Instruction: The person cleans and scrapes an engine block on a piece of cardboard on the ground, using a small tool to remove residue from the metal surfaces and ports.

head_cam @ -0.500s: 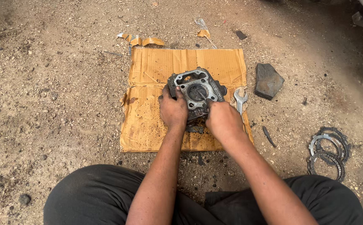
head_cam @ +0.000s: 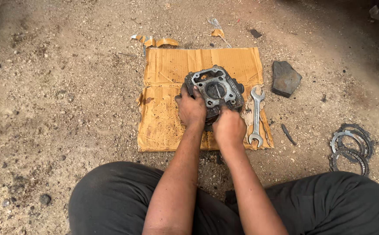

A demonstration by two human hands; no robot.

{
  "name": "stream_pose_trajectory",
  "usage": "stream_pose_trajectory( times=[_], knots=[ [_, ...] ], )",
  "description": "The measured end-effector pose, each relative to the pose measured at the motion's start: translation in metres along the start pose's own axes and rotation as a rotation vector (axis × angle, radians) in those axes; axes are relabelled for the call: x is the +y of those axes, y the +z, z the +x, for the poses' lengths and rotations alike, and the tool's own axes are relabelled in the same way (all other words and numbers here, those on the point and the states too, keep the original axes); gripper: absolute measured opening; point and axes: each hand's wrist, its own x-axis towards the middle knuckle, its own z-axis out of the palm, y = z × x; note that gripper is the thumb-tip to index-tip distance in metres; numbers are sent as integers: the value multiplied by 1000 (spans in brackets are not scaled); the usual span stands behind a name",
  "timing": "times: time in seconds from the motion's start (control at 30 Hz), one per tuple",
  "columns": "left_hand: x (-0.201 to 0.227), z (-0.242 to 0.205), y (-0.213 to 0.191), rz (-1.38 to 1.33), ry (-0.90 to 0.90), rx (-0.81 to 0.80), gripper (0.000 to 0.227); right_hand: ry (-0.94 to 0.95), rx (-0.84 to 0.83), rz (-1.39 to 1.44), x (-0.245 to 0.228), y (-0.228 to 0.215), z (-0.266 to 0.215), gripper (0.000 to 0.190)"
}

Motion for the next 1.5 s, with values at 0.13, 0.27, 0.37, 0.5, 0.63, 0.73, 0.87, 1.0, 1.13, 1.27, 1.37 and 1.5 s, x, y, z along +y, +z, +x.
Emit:
stream_pose_trajectory(
  times=[0.13, 0.27, 0.37, 0.5, 0.63, 0.73, 0.87, 1.0, 1.13, 1.27, 1.37, 1.5],
  knots=[
    [-1, -2, -2, -22, 30, 49, 58, 65, -158, 12, -7, -15, 4, 36],
    [1, 2, 0, -14, 16, 44, 58, 41, -251, -58, -7, -49, 25, 32],
    [1, 6, 0, -16, 12, 41, 58, 4, -219, -56, -4, -39, 27, 34],
    [-2, -4, 1, -41, 55, 46, 58, -44, -103, -263, 1, 14, 7, 28],
    [-3, -11, -2, -12, -16, 13, 57, 66, -73, -76, 15, 48, 9, 29],
    [4, -13, -12, -40, -41, 2, 56, 61, 69, -23, -4, 45, 15, 36],
    [5, -9, -8, -58, -14, 45, 55, 38, -62, 44, 7, -3, 10, 57],
    [-1, -8, -2, -48, -6, 48, 56, -10, -316, -123, 24, -38, 12, 53],
    [1, -6, -2, -48, -47, 2, 57, -258, -252, -292, 38, -43, 28, 47],
    [-1, -3, 0, -36, 13, 58, 58, -251, -220, -357, 32, -23, 33, 49],
    [-6, -9, 3, -49, 61, 92, 57, -245, -78, -361, 26, -1, 13, 59],
    [-2, -8, 1, -49, -9, 39, 58, -113, 69, -209, 25, 24, 6, 67]
  ],
)
